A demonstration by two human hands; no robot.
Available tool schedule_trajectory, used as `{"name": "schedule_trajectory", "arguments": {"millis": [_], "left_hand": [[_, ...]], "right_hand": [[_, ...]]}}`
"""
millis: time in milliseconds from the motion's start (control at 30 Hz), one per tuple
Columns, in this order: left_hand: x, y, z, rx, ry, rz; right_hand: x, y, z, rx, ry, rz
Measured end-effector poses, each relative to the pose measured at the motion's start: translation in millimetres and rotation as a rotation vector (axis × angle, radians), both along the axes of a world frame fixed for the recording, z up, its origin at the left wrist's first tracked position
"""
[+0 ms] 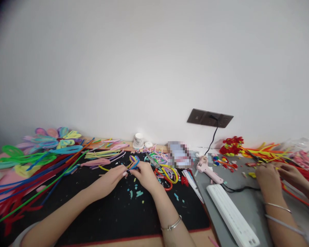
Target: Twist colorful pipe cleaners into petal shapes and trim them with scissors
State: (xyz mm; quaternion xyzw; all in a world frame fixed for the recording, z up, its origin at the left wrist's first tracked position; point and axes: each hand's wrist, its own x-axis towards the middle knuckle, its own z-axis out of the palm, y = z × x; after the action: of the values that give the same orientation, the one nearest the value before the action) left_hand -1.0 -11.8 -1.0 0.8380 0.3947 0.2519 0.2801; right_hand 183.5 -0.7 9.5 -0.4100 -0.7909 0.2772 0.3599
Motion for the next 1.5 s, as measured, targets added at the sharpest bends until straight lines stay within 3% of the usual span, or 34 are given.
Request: {"name": "schedule_trajectory", "arguments": {"millis": [200,567,767,900,1067,1333,1500], "left_hand": [[0.6,-0.9,-0.1,0.054,0.029,-0.008],[3.7,-0.9,4.3,0.229,0.119,0.009],[4.4,-0.5,5.5,0.072,-0.038,0.062],[3.1,0.8,5.7,-0.027,-0.142,0.073],[3.0,0.4,5.1,-0.063,-0.172,0.057],[0.8,0.8,7.3,-0.166,-0.215,0.080],[0.7,4.4,-1.7,-0.380,-0.349,0.022]], "right_hand": [[-0.8,0.0,-1.7,-0.009,-0.010,0.024],[-5.2,2.1,-4.4,-0.168,0.166,-0.153],[-4.0,2.2,-0.5,-0.512,0.505,-0.115],[-5.5,3.4,-1.8,-0.572,0.679,-0.028],[-6.4,2.9,-4.2,-0.516,0.683,-0.025],[-4.6,-1.9,7.3,-0.330,0.511,-0.037],[-6.1,-4.2,11.7,-0.126,0.417,-0.008]]}}
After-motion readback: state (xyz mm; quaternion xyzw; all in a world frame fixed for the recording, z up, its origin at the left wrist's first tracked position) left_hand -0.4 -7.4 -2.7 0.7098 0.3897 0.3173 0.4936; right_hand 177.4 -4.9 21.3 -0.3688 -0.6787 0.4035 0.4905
